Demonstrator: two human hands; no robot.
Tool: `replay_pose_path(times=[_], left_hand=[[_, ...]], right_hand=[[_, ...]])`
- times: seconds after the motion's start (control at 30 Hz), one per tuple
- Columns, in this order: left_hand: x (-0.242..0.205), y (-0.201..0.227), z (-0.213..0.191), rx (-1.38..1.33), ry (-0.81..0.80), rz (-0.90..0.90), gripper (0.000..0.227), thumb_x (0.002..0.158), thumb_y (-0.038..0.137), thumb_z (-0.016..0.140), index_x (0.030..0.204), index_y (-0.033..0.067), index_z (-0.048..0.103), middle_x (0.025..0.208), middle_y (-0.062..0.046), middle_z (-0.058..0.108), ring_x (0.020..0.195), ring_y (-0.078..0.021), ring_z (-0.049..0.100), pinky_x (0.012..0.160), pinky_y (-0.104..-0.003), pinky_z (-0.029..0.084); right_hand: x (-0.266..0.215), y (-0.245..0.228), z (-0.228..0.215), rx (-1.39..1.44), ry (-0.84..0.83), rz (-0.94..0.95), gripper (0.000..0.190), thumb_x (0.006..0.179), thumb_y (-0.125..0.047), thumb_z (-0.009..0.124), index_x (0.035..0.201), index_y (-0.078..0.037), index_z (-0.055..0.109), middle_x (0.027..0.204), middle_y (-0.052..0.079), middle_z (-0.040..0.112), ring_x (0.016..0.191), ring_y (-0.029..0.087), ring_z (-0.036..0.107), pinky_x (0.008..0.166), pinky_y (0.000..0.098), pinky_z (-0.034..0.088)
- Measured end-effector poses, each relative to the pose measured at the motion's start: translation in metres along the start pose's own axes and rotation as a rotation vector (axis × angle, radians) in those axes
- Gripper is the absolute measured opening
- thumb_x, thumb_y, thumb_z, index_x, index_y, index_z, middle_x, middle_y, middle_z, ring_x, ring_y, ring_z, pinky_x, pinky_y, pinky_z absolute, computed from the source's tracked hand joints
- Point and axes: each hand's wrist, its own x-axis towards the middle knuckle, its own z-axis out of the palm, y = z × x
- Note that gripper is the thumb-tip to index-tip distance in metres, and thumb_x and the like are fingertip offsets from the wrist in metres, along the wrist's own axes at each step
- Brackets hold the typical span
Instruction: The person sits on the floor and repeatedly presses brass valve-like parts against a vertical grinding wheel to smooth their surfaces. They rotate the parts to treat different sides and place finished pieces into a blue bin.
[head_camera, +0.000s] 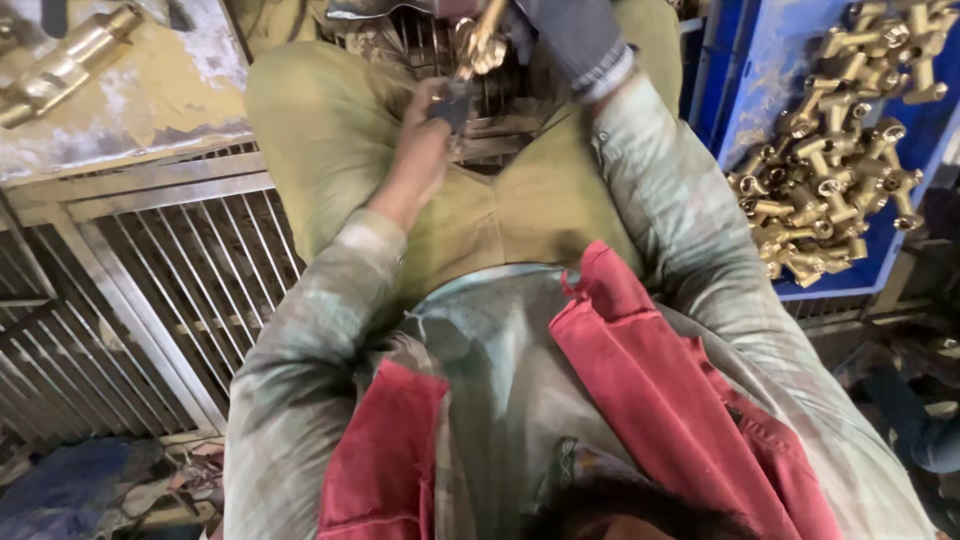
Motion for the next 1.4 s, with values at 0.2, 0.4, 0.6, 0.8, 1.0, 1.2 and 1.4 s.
replay_pose_path(times=[0.2, 0.4, 0.6, 0.8, 1.0, 1.2, 1.4], left_hand=[[-0.029, 0.055, -0.001, 0.172, 0.105, 0.295, 0.041, 0.103, -0.002, 0.044, 0.142, 0.0091, 0.053, 0.116, -0.007, 0.067, 0.083, -0.0119, 0.062, 0.062, -0.023, 0.046], [0.035, 0.07, 0.0, -0.068, 0.239, 0.19, 0.037, 0.091, 0.01, 0.052, 0.127, 0.0055, 0.056, 0.093, -0.008, 0.067, 0.063, -0.0155, 0.06, 0.048, -0.03, 0.047], [0.067, 0.037, -0.024, -0.064, 0.255, -0.002, 0.023, 0.094, 0.014, 0.054, 0.114, 0.0045, 0.061, 0.085, -0.006, 0.066, 0.057, -0.0148, 0.057, 0.044, -0.029, 0.041], [0.085, 0.018, -0.041, -0.099, 0.27, -0.179, 0.019, 0.096, 0.018, 0.057, 0.111, 0.0086, 0.062, 0.072, -0.002, 0.056, 0.044, -0.0096, 0.044, 0.035, -0.025, 0.027], [0.102, -0.005, -0.065, 0.081, 0.485, -0.182, 0.025, 0.09, 0.011, 0.054, 0.114, 0.0067, 0.062, 0.063, -0.002, 0.057, 0.041, -0.0112, 0.046, 0.034, -0.027, 0.031], [0.106, -0.005, -0.076, 0.071, 0.488, -0.106, 0.023, 0.094, 0.013, 0.054, 0.112, -0.0001, 0.061, 0.06, -0.002, 0.054, 0.041, -0.0122, 0.046, 0.034, -0.028, 0.032], [0.107, 0.011, -0.078, 0.048, 0.528, -0.027, 0.021, 0.09, 0.01, 0.051, 0.108, 0.0056, 0.061, 0.061, -0.002, 0.057, 0.043, -0.0103, 0.048, 0.035, -0.026, 0.031]], right_hand=[[-0.102, -0.069, 0.012, 0.132, -0.013, -0.116, 0.025, 0.11, -0.009, 0.058, 0.134, -0.002, 0.054, 0.093, 0.005, 0.062, 0.074, 0.016, 0.065, 0.065, 0.0307, 0.056], [-0.114, -0.087, 0.046, 0.166, 0.004, -0.267, 0.053, 0.099, 0.008, 0.065, 0.147, -0.001, 0.044, 0.104, 0.008, 0.062, 0.088, 0.016, 0.065, 0.077, 0.0306, 0.059], [-0.1, -0.056, 0.069, 0.152, 0.154, -0.113, 0.043, 0.099, 0.005, 0.07, 0.138, 0.0, 0.051, 0.093, 0.009, 0.067, 0.075, 0.015, 0.068, 0.067, 0.0292, 0.06], [-0.072, -0.054, 0.071, -0.325, 0.317, -0.455, 0.036, 0.09, 0.002, 0.076, 0.12, 0.001, 0.056, 0.086, 0.012, 0.063, 0.069, 0.021, 0.063, 0.06, 0.0319, 0.054], [-0.053, -0.045, 0.072, 0.349, 0.234, 0.148, 0.027, 0.094, -0.004, 0.07, 0.118, 0.003, 0.06, 0.076, 0.009, 0.068, 0.056, 0.017, 0.065, 0.053, 0.0294, 0.055], [-0.037, -0.018, 0.07, 0.219, 0.264, 0.102, 0.019, 0.098, -0.003, 0.071, 0.114, 0.005, 0.065, 0.088, 0.01, 0.072, 0.068, 0.018, 0.069, 0.061, 0.0324, 0.057], [-0.024, 0.005, 0.073, 0.516, 0.251, 0.186, 0.019, 0.096, -0.007, 0.067, 0.113, 0.001, 0.065, 0.085, 0.009, 0.07, 0.067, 0.019, 0.068, 0.061, 0.0337, 0.059]])
